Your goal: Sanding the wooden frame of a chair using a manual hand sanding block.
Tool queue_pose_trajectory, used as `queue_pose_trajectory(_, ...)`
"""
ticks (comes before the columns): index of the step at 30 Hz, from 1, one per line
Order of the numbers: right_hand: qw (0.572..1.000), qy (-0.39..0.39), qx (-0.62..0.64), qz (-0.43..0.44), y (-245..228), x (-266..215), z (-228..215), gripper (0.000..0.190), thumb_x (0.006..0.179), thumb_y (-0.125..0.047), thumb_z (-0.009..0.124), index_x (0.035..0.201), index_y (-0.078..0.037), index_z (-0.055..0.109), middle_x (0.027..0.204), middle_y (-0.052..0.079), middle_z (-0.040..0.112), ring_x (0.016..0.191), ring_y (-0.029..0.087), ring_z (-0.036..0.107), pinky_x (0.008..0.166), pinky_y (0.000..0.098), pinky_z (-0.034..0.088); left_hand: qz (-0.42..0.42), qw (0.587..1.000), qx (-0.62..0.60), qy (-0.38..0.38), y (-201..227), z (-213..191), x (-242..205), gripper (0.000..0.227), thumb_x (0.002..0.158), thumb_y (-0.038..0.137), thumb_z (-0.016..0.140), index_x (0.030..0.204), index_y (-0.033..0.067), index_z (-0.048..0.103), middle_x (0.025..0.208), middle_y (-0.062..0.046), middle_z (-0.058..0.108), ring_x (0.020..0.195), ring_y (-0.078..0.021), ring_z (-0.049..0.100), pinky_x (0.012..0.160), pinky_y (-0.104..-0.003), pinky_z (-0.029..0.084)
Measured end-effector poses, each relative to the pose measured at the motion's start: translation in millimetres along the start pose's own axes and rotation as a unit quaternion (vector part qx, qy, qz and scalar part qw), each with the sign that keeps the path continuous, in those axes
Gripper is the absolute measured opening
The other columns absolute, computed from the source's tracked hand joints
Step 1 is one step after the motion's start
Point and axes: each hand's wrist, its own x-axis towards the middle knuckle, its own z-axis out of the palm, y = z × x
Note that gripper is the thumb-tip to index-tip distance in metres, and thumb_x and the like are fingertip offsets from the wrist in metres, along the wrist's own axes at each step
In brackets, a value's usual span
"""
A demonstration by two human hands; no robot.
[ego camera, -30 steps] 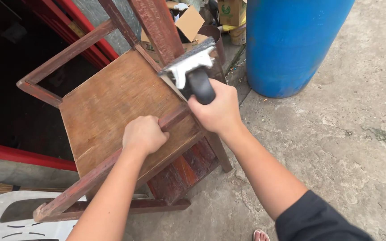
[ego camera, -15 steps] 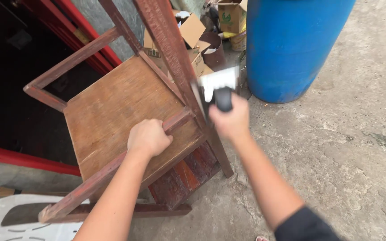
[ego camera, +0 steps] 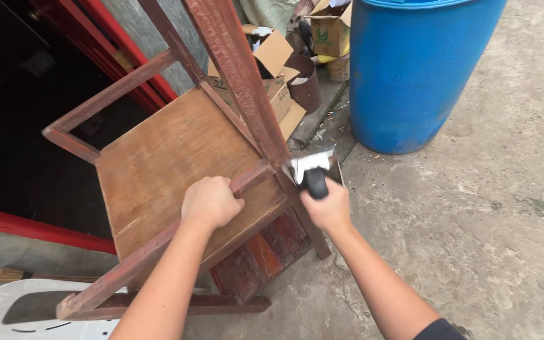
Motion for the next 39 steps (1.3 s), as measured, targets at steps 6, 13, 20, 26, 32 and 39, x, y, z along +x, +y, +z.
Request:
queue_pose_trajectory(6,0.994,-0.024,0.026,-0.106,-117.3,52.7,-28.0,0.019,0.078,-0.019,0.074,0.08,-0.001,0.066,0.066,0.006,0.064,0.063,0.011,0.058,0.059,0.031,0.05,-0.004,1.0,-0.005,-0.009,1.9,-3.5,-4.6,0.034,0.08,0.035,0.072,0.099,0.0079,0.078,0.102,-0.017,0.075,0.101,-0.0336,0.071,0.092,-0.044,0.056)
queue_pose_trajectory(13,0.976,-0.009,-0.161,0.15,73.3,-1.6,-35.2,0.033,0.071,-0.023,0.079,0.095,-0.001,0.074,0.081,0.019,0.073,0.075,0.031,0.072,0.073,0.0428,0.056,0.007,1.0,-0.016,0.011,-0.7,-0.1,3.2,0.037,0.079,0.036,0.073,0.102,0.0073,0.077,0.105,-0.017,0.075,0.102,-0.0334,0.071,0.092,-0.044,0.056)
queue_pose_trajectory(20,0.971,0.16,0.116,0.134,38.7,2.3,-127.5,0.014,0.083,-0.007,0.07,0.078,0.001,0.06,0.061,0.01,0.06,0.046,0.018,0.057,0.045,0.0343,0.046,0.011,1.0,-0.016,-0.001,1.7,1.5,-4.1,0.038,0.079,0.037,0.073,0.107,0.0114,0.08,0.112,-0.017,0.074,0.107,-0.0331,0.071,0.095,-0.044,0.055)
queue_pose_trajectory(26,0.924,0.225,0.287,0.12,-46.2,-31.5,-145.1,0.015,0.084,-0.001,0.067,0.074,-0.002,0.055,0.059,0.006,0.055,0.048,0.016,0.053,0.046,0.0323,0.046,0.007,0.999,-0.033,0.011,0.7,0.9,2.9,0.036,0.08,0.033,0.069,0.11,0.0147,0.078,0.114,-0.014,0.075,0.108,-0.0307,0.071,0.094,-0.043,0.056)
queue_pose_trajectory(32,0.917,0.148,0.337,0.15,-63.0,-70.0,-119.0,0.016,0.083,-0.003,0.067,0.073,-0.003,0.054,0.057,0.006,0.053,0.044,0.017,0.051,0.044,0.034,0.044,0.012,0.999,-0.041,0.022,0.7,5.2,9.3,0.036,0.081,0.03,0.068,0.11,0.0119,0.079,0.116,-0.014,0.075,0.11,-0.0301,0.071,0.095,-0.041,0.056)
queue_pose_trajectory(39,0.948,0.107,0.205,0.217,-39.0,-93.9,-98.4,0.014,0.081,-0.003,0.069,0.073,-0.001,0.058,0.055,0.007,0.055,0.043,0.018,0.052,0.044,0.0345,0.043,0.004,0.997,-0.072,0.022,-0.7,8.2,16.0,0.033,0.083,0.026,0.066,0.108,0.009,0.079,0.117,-0.016,0.074,0.111,-0.0303,0.072,0.095,-0.041,0.057)
